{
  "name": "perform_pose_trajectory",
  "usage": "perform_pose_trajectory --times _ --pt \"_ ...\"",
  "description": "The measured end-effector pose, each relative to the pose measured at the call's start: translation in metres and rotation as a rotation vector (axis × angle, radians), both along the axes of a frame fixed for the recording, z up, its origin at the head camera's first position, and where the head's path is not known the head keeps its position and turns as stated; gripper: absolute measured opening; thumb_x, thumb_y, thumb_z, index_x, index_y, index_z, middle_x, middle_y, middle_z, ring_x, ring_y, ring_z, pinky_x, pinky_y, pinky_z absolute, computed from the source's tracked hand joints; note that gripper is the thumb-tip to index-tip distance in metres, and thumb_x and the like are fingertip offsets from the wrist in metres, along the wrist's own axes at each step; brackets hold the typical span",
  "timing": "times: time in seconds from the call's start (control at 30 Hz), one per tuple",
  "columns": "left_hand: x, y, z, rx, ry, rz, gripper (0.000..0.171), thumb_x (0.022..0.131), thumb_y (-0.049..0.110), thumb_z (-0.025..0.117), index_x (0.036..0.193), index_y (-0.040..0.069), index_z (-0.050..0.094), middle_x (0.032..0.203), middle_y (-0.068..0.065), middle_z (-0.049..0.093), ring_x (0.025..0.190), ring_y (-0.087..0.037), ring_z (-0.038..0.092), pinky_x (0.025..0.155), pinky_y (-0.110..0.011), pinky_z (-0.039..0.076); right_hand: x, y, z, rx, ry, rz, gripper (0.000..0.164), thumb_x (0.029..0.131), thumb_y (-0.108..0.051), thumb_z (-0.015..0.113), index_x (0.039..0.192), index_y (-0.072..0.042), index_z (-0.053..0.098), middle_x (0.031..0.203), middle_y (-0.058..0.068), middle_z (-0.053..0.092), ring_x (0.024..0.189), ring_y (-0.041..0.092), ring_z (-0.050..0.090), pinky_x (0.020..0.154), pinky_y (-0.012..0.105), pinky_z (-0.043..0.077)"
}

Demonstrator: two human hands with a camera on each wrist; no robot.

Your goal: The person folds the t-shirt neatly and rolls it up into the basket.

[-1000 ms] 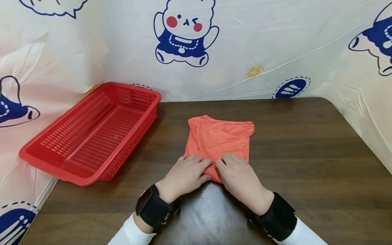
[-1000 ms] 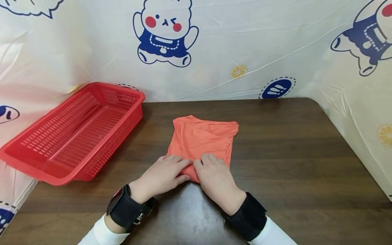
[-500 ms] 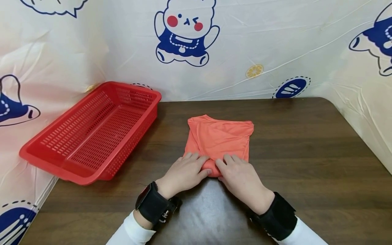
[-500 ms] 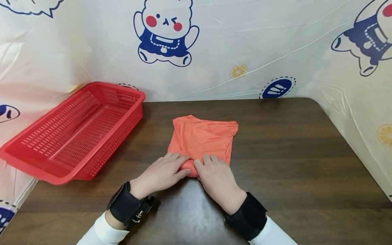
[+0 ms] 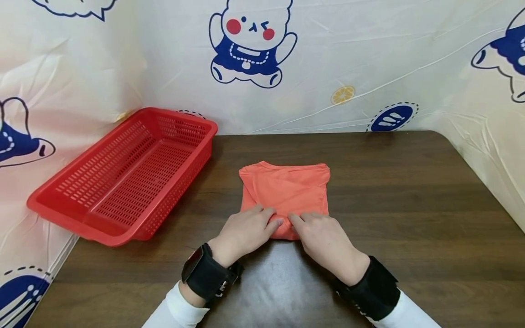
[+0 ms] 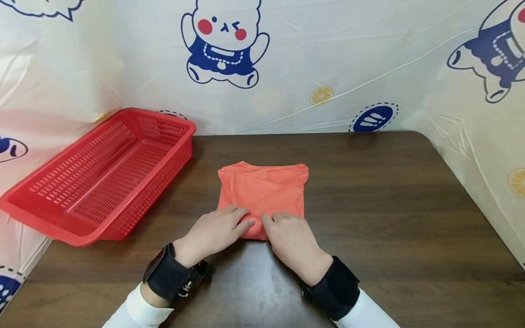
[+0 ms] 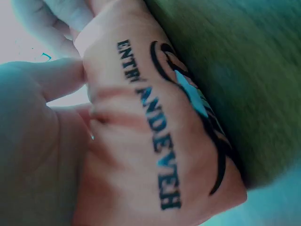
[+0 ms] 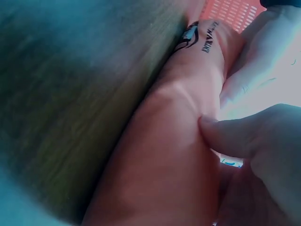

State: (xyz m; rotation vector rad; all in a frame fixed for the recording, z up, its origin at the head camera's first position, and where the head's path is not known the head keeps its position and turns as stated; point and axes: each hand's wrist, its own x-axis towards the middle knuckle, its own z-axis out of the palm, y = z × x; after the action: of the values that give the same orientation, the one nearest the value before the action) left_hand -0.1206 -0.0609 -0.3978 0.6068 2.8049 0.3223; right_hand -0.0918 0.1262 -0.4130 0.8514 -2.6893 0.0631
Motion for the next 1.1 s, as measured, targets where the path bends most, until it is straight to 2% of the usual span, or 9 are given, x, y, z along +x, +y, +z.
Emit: perform_pose_trajectory --times 0.13,0.27,0.4,0.53,0.77,0.83,0.9,1.0,1.1 --pt "0.0007 -0.0002 0.0011 -0.038 0.059 -0.009 0.044 0.092 0.051 0.042 0.118 0.018 0.058 0.106 0.000 0.058 0.096 -0.018 0.056 0.080 -0.041 0.048 -0.0005 0.0000 -0.0012 0.000 -0.043 0.010 0.004 0.088 -0.017 0.058 0.090 -0.013 0.058 0.053 -0.007 0.032 0.046 0.009 0.035 0.040 0.020 0.027" --pt "0.0005 -0.0011 0.0023 -0.055 0.086 -0.024 0.048 0.091 0.052 0.045 0.122 0.017 0.056 0.115 -0.002 0.058 0.108 -0.020 0.053 0.090 -0.043 0.042 -0.0012 0.0004 -0.0025 -0.019 -0.081 0.011 0.010 0.088 -0.019 0.059 0.084 -0.013 0.054 0.052 -0.009 0.031 0.045 0.007 0.035 0.040 0.020 0.027" --pt "0.0022 -0.0010 0.0025 -0.048 0.129 -0.093 0.055 0.083 0.056 0.056 0.124 0.019 0.053 0.117 -0.002 0.055 0.111 -0.021 0.048 0.094 -0.047 0.037 -0.0017 0.0020 -0.0041 -0.011 -0.123 -0.026 0.009 0.088 -0.018 0.059 0.085 -0.013 0.053 0.052 -0.009 0.032 0.044 0.008 0.038 0.039 0.021 0.028" --pt "0.0051 0.0011 -0.0003 -0.047 0.231 -0.181 0.063 0.072 0.051 0.072 0.123 0.021 0.051 0.117 -0.003 0.051 0.112 -0.024 0.043 0.098 -0.057 0.029 -0.0016 0.0033 -0.0055 -0.012 -0.161 -0.060 0.010 0.089 -0.017 0.057 0.082 -0.013 0.052 0.051 -0.008 0.032 0.042 0.009 0.037 0.038 0.021 0.028" --pt "0.0064 0.0041 -0.0043 -0.054 0.406 -0.206 0.048 0.071 0.034 0.077 0.112 0.021 0.056 0.111 -0.003 0.052 0.113 -0.026 0.041 0.100 -0.064 0.019 -0.0023 0.0037 -0.0055 -0.022 -0.164 -0.071 0.023 0.091 -0.021 0.055 0.071 -0.014 0.045 0.049 -0.007 0.029 0.039 0.008 0.030 0.036 0.021 0.024" --pt "0.0061 0.0042 -0.0044 -0.049 0.423 -0.217 0.044 0.072 0.033 0.077 0.110 0.020 0.057 0.106 -0.002 0.053 0.108 -0.025 0.044 0.102 -0.061 0.021 -0.0028 0.0042 -0.0050 -0.025 -0.170 -0.080 0.024 0.090 -0.023 0.056 0.071 -0.015 0.045 0.050 -0.007 0.030 0.040 0.009 0.031 0.037 0.022 0.025" --pt "0.0056 0.0035 -0.0044 -0.044 0.417 -0.231 0.042 0.074 0.033 0.075 0.109 0.018 0.058 0.101 -0.002 0.054 0.101 -0.024 0.047 0.101 -0.052 0.029 -0.0038 0.0042 -0.0049 -0.029 -0.145 -0.083 0.020 0.089 -0.025 0.058 0.074 -0.015 0.051 0.054 -0.006 0.034 0.043 0.010 0.036 0.039 0.022 0.028" --pt "0.0040 0.0020 -0.0053 -0.036 0.380 -0.249 0.042 0.077 0.034 0.072 0.112 0.017 0.057 0.096 -0.002 0.054 0.092 -0.021 0.048 0.092 -0.038 0.039 -0.0047 0.0038 -0.0046 -0.058 -0.082 -0.078 0.012 0.087 -0.022 0.062 0.080 -0.014 0.058 0.063 -0.003 0.040 0.053 0.013 0.041 0.045 0.023 0.033" --pt "0.0020 0.0013 -0.0055 -0.024 0.336 -0.247 0.042 0.080 0.035 0.069 0.115 0.015 0.055 0.095 -0.003 0.055 0.089 -0.020 0.049 0.085 -0.033 0.042 -0.0053 0.0030 -0.0036 -0.087 -0.002 -0.067 0.007 0.084 -0.016 0.064 0.084 -0.011 0.059 0.071 0.001 0.043 0.061 0.017 0.043 0.053 0.025 0.035"
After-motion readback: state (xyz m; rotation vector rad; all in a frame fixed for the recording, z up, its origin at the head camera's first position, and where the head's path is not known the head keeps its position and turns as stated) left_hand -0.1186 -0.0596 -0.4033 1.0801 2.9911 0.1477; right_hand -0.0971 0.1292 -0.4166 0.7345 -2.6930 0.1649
